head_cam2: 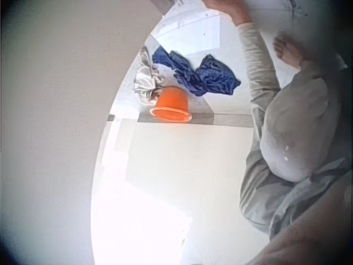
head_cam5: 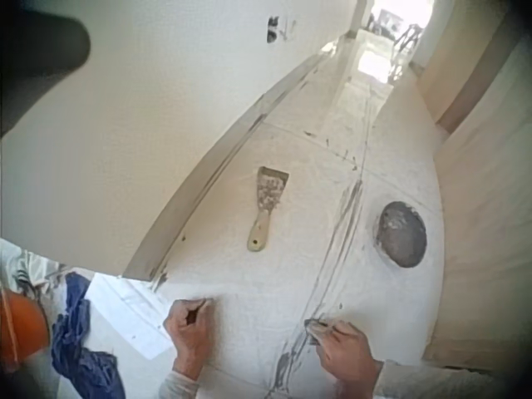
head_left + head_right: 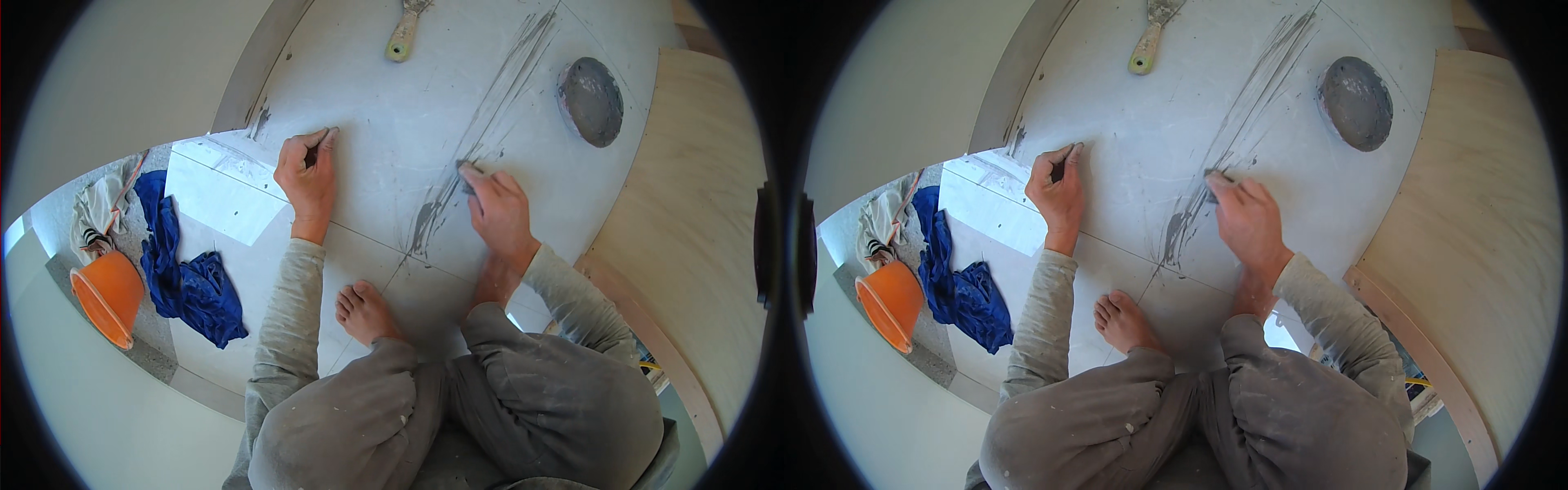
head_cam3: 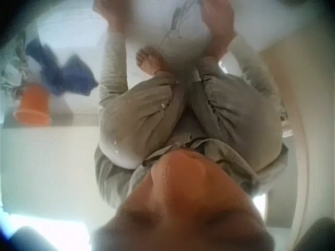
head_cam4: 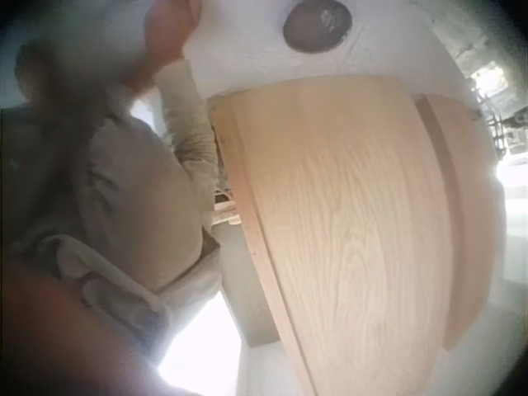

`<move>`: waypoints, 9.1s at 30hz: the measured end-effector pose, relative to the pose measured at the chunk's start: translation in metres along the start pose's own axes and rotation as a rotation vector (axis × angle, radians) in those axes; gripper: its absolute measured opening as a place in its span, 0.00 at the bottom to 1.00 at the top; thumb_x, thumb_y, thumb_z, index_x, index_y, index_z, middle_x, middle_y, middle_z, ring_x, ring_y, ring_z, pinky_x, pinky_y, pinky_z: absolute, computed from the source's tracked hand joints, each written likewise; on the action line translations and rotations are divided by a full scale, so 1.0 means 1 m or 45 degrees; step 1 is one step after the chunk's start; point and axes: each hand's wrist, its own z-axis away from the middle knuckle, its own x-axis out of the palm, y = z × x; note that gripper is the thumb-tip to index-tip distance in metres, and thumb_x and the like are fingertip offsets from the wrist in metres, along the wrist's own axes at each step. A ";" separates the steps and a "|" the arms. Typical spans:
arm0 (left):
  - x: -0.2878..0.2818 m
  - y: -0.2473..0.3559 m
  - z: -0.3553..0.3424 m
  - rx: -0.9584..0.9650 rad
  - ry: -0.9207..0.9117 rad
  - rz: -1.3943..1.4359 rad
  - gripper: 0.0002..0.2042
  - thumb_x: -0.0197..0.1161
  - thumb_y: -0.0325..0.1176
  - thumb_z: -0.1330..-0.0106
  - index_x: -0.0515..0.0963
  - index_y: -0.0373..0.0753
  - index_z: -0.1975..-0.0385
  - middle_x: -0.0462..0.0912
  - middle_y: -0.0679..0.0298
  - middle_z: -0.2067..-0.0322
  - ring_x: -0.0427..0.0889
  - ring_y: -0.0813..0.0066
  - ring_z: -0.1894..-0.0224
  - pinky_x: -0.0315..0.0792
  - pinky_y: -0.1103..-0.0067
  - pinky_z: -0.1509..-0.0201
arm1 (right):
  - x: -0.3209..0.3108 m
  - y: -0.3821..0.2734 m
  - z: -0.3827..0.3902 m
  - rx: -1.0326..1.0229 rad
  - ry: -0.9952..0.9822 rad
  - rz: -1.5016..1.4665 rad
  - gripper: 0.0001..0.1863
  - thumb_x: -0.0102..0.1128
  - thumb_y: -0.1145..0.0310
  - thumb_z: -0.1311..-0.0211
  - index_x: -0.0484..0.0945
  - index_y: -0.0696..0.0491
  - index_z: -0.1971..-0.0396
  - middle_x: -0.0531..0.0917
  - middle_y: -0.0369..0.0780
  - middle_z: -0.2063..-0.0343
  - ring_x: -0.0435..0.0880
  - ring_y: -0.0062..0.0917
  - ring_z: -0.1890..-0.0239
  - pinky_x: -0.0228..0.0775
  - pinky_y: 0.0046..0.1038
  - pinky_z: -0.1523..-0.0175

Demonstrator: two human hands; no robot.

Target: The person applies a grey sealant material to the joints between floor tiles and along the base of a wall. The person uses a metal putty knife and their fingers to spread and smooth the material into the gaps.

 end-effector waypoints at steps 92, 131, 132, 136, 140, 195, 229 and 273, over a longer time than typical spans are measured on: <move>-0.124 0.071 0.109 -0.603 -0.242 0.295 0.13 0.51 0.37 0.21 0.64 0.32 0.54 0.75 0.50 0.78 0.74 0.48 0.80 0.71 0.62 0.73 | -0.049 0.037 -0.027 0.503 0.180 -0.793 0.15 0.51 0.84 0.30 0.74 0.64 0.45 0.84 0.47 0.48 0.84 0.30 0.46 0.75 0.28 0.42; -0.010 0.127 0.146 -1.223 0.267 0.507 0.12 0.47 0.33 0.21 0.60 0.29 0.56 0.77 0.40 0.72 0.80 0.43 0.71 0.72 0.56 0.67 | -0.070 0.000 -0.036 0.296 0.132 -0.788 0.15 0.52 0.85 0.30 0.73 0.66 0.45 0.84 0.49 0.48 0.84 0.31 0.46 0.75 0.29 0.40; -0.013 0.132 0.152 -1.370 0.158 0.762 0.11 0.47 0.33 0.21 0.61 0.29 0.57 0.79 0.44 0.70 0.82 0.49 0.70 0.75 0.59 0.66 | -0.072 0.001 -0.036 0.283 0.132 -0.788 0.15 0.52 0.85 0.30 0.73 0.66 0.45 0.84 0.50 0.48 0.84 0.31 0.45 0.75 0.30 0.40; -0.010 0.136 0.201 -2.075 -0.670 1.501 0.10 0.49 0.33 0.23 0.69 0.30 0.59 0.78 0.59 0.70 0.81 0.67 0.69 0.82 0.68 0.59 | -0.072 0.002 -0.031 0.308 0.119 -0.799 0.14 0.51 0.85 0.30 0.74 0.66 0.46 0.84 0.50 0.48 0.84 0.32 0.45 0.75 0.30 0.39; -0.021 0.156 0.188 -2.002 -0.642 1.917 0.10 0.49 0.30 0.26 0.73 0.29 0.64 0.75 0.62 0.72 0.81 0.66 0.66 0.81 0.67 0.55 | -0.074 -0.008 -0.031 0.230 0.124 -0.867 0.13 0.52 0.85 0.30 0.75 0.66 0.47 0.84 0.51 0.47 0.84 0.32 0.44 0.75 0.30 0.39; -0.106 0.133 0.187 -2.201 -0.888 1.661 0.12 0.49 0.40 0.20 0.70 0.37 0.61 0.74 0.60 0.68 0.75 0.68 0.67 0.78 0.64 0.56 | -0.015 -0.020 -0.076 0.188 0.091 -1.194 0.14 0.53 0.85 0.30 0.75 0.65 0.46 0.85 0.47 0.49 0.84 0.26 0.47 0.74 0.26 0.39; -0.110 -0.010 0.012 -0.756 0.049 -0.383 0.17 0.78 0.37 0.47 0.75 0.36 0.76 0.82 0.54 0.78 0.82 0.48 0.72 0.72 0.61 0.68 | 0.002 -0.051 -0.081 0.279 -0.007 -0.958 0.14 0.53 0.85 0.30 0.76 0.65 0.46 0.85 0.48 0.49 0.84 0.27 0.46 0.75 0.28 0.40; -0.331 -0.057 0.148 -1.069 0.466 -0.548 0.13 0.66 0.34 0.28 0.71 0.32 0.57 0.78 0.56 0.70 0.76 0.67 0.72 0.72 0.74 0.64 | 0.182 -0.277 -0.227 -0.976 0.043 0.122 0.17 0.61 0.77 0.38 0.83 0.56 0.49 0.85 0.46 0.64 0.81 0.39 0.59 0.72 0.37 0.51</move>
